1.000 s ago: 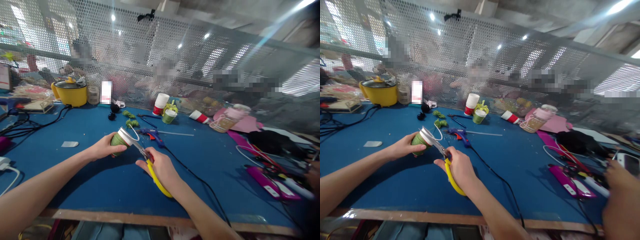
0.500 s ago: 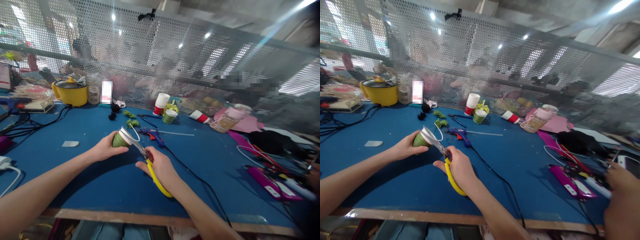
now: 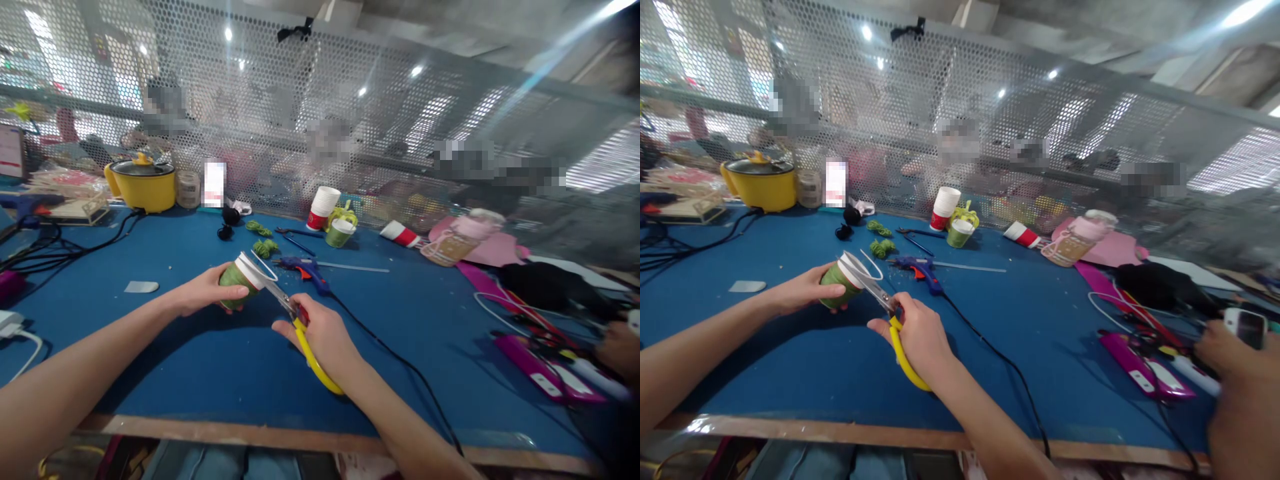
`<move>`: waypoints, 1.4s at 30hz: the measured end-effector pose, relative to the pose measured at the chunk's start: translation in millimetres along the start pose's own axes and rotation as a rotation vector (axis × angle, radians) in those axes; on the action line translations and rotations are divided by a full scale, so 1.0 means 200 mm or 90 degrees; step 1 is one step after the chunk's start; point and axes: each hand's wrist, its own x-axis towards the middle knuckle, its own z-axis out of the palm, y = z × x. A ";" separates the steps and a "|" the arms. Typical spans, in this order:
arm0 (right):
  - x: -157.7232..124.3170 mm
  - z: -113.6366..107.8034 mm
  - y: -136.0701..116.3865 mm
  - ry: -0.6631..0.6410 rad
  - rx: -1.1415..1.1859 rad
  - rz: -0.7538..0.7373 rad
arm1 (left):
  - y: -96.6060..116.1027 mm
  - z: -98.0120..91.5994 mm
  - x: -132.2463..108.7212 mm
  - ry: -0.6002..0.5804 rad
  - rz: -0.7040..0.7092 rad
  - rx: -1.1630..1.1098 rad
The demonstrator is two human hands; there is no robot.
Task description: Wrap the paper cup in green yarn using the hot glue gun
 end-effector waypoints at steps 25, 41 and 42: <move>0.00 0.00 -0.01 -0.010 -0.006 0.020 | -0.01 0.01 0.01 0.028 0.007 0.045; 0.01 0.03 0.03 -0.001 0.019 -0.006 | 0.01 0.03 -0.01 -0.003 -0.011 0.023; 0.01 0.03 0.03 -0.001 0.014 -0.005 | 0.01 0.03 -0.01 0.005 -0.011 0.029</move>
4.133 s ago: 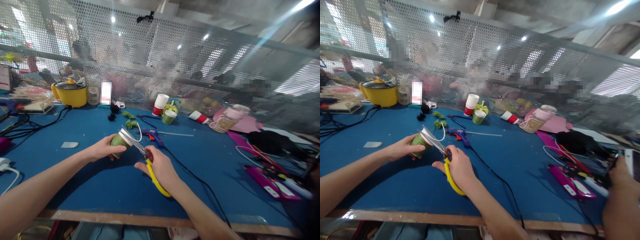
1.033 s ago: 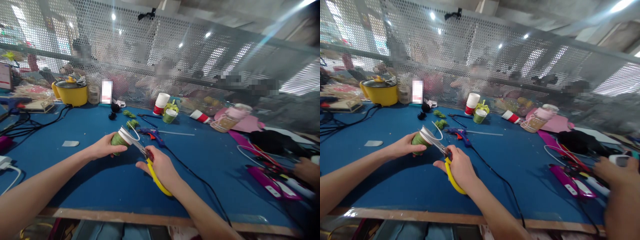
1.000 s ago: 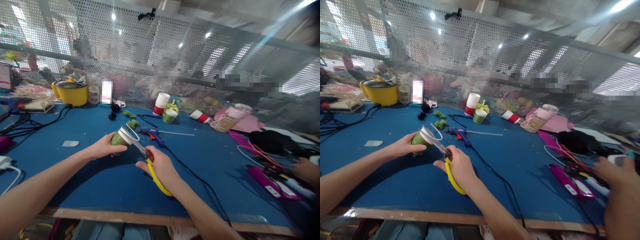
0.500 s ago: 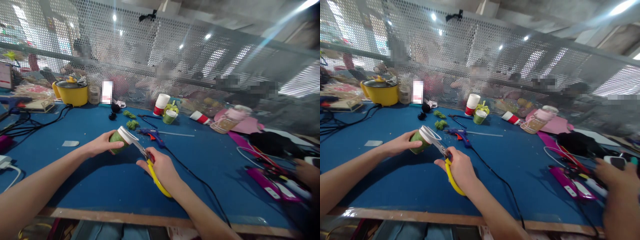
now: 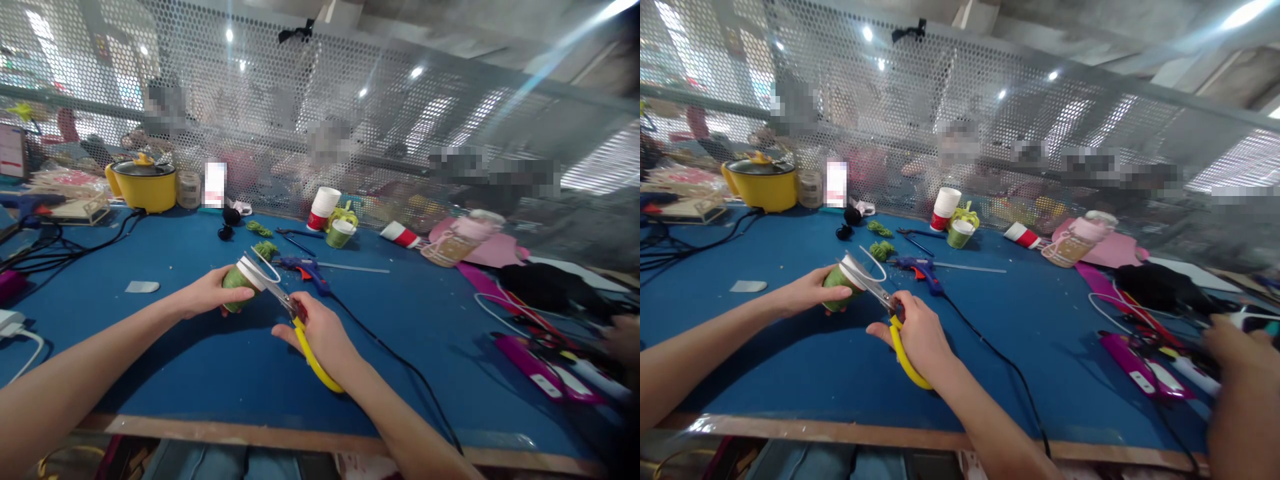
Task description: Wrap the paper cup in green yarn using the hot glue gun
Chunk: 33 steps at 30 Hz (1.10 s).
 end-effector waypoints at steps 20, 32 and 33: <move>0.00 -0.01 -0.02 0.007 -0.019 -0.007 | -0.01 -0.03 0.00 -0.039 -0.025 -0.050; -0.01 -0.01 -0.02 -0.004 -0.036 0.008 | -0.01 0.01 0.01 0.026 -0.001 0.026; -0.01 -0.01 -0.03 -0.007 -0.038 0.009 | -0.01 0.00 0.01 0.031 -0.001 0.029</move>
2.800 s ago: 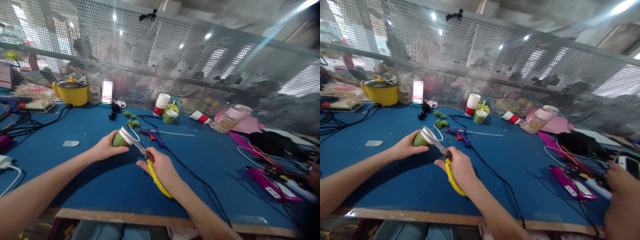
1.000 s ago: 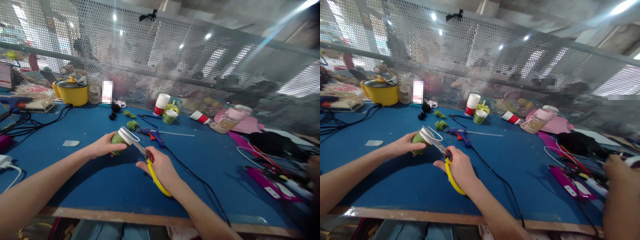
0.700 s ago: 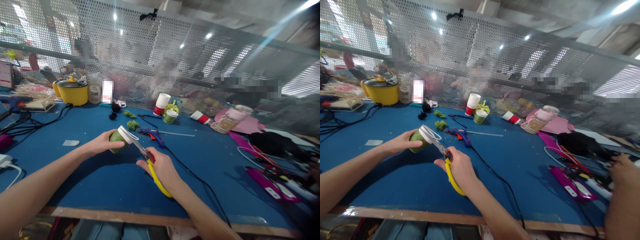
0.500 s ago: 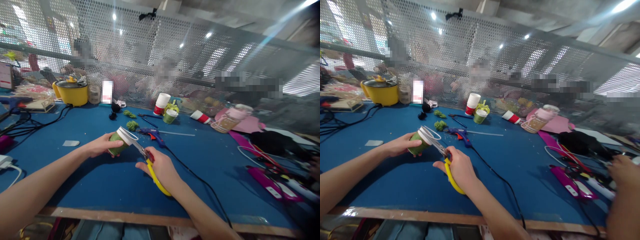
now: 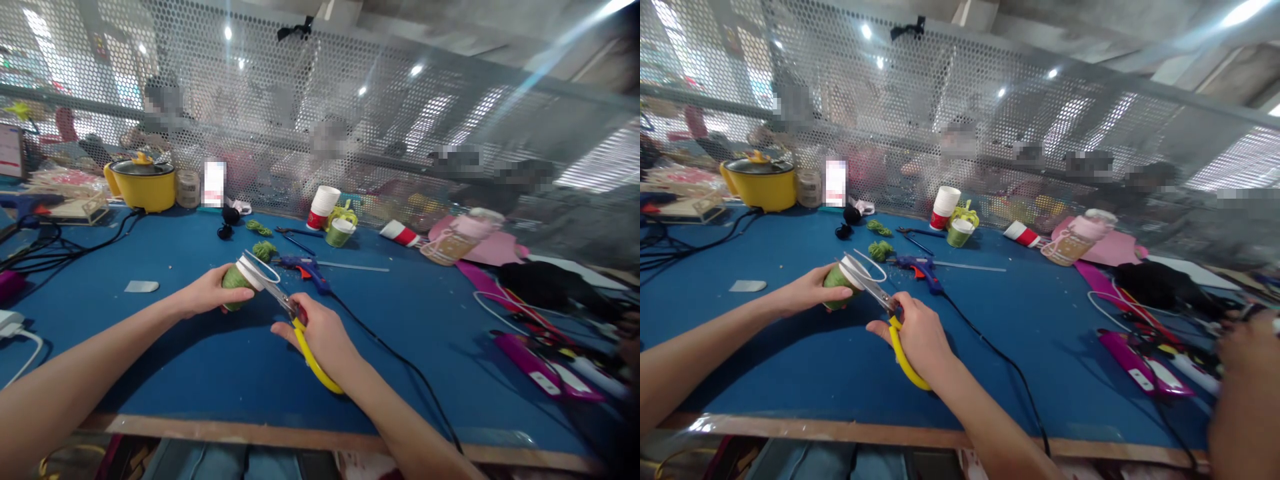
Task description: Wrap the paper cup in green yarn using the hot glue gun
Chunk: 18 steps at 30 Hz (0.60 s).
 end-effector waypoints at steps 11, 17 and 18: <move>0.00 -0.01 -0.01 0.001 0.013 -0.010 | -0.01 -0.05 0.00 -0.091 -0.026 -0.123; 0.01 0.00 0.01 0.012 0.011 -0.007 | 0.00 -0.02 -0.01 -0.056 -0.004 -0.018; 0.01 0.00 0.01 0.014 0.014 -0.007 | 0.01 -0.01 -0.01 -0.054 -0.003 -0.007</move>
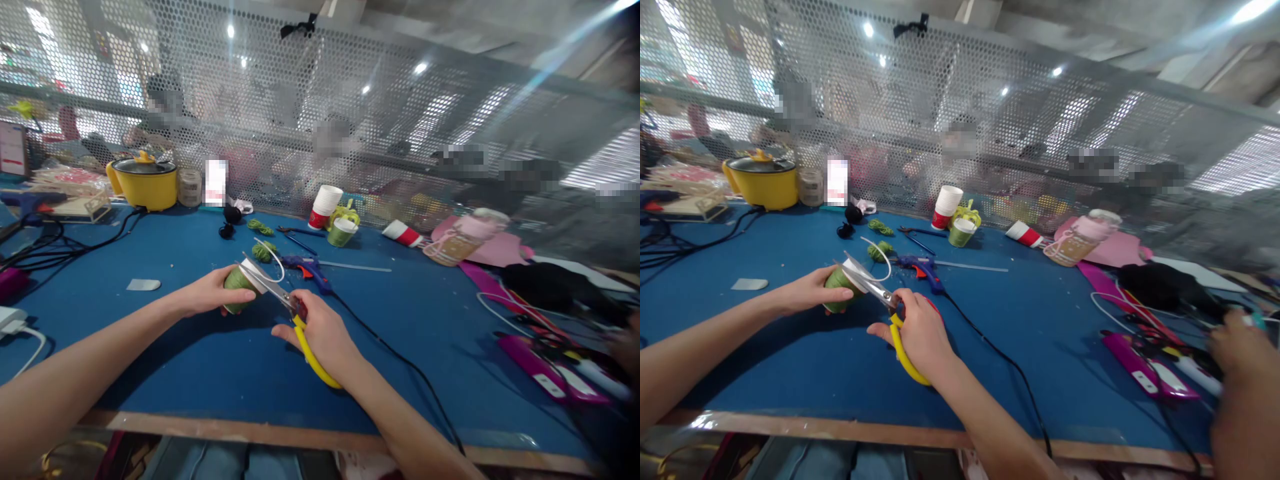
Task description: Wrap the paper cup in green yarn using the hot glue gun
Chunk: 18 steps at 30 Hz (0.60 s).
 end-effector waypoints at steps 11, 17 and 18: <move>-0.01 -0.01 -0.02 0.005 -0.011 -0.004 | -0.02 -0.01 0.02 0.046 0.034 -0.001; -0.01 -0.01 -0.02 0.003 -0.017 -0.005 | -0.03 -0.06 0.01 -0.009 0.018 -0.116; -0.01 -0.01 -0.02 0.002 -0.016 -0.004 | -0.03 -0.06 0.01 -0.035 0.000 -0.143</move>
